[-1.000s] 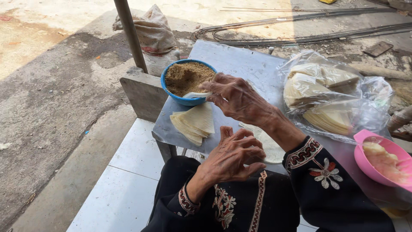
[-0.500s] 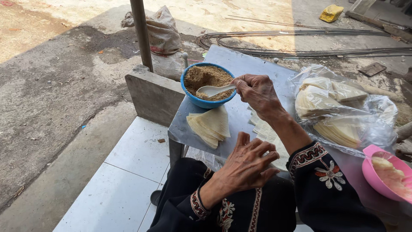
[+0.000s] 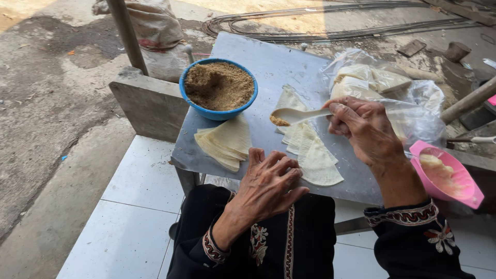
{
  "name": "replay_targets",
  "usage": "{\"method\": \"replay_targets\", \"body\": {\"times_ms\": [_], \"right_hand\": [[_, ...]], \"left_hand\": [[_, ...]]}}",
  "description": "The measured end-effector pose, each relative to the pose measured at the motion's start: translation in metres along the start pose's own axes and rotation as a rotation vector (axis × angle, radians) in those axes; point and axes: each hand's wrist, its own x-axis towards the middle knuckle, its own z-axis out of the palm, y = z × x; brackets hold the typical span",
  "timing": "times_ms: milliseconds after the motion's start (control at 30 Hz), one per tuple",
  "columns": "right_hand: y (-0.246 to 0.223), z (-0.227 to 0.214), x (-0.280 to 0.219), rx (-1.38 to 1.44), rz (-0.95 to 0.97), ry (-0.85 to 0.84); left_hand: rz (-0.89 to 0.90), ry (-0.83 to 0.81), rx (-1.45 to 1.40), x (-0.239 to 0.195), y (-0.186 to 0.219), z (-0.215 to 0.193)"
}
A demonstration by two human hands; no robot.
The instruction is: The person fills thin triangular wrappers with a brown granular mixture using a spoon, then folds and seals each wrapper into a small packet. The process is repeated multiple times with wrappers and filling arranged on a metal table.
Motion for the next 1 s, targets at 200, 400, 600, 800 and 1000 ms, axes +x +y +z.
{"method": "replay_targets", "body": {"times_ms": [200, 400, 600, 800, 1000], "right_hand": [[0.035, -0.058, -0.074, -0.112, -0.063, 0.089], [0.062, -0.073, -0.101, -0.255, -0.055, 0.199], [0.056, -0.061, -0.116, -0.624, -0.197, 0.255], [0.043, -0.043, -0.128, -0.802, -0.455, 0.296], [0.026, -0.033, -0.122, -0.736, -0.567, 0.351]], "left_hand": [[-0.013, -0.021, -0.034, 0.006, 0.001, -0.002], [-0.13, -0.027, 0.016, 0.01, 0.008, -0.001], [-0.114, -0.015, 0.063, 0.015, 0.014, 0.002], [-0.108, 0.011, 0.058, 0.017, 0.017, 0.004], [-0.129, 0.025, 0.088, 0.018, 0.02, 0.006]]}}
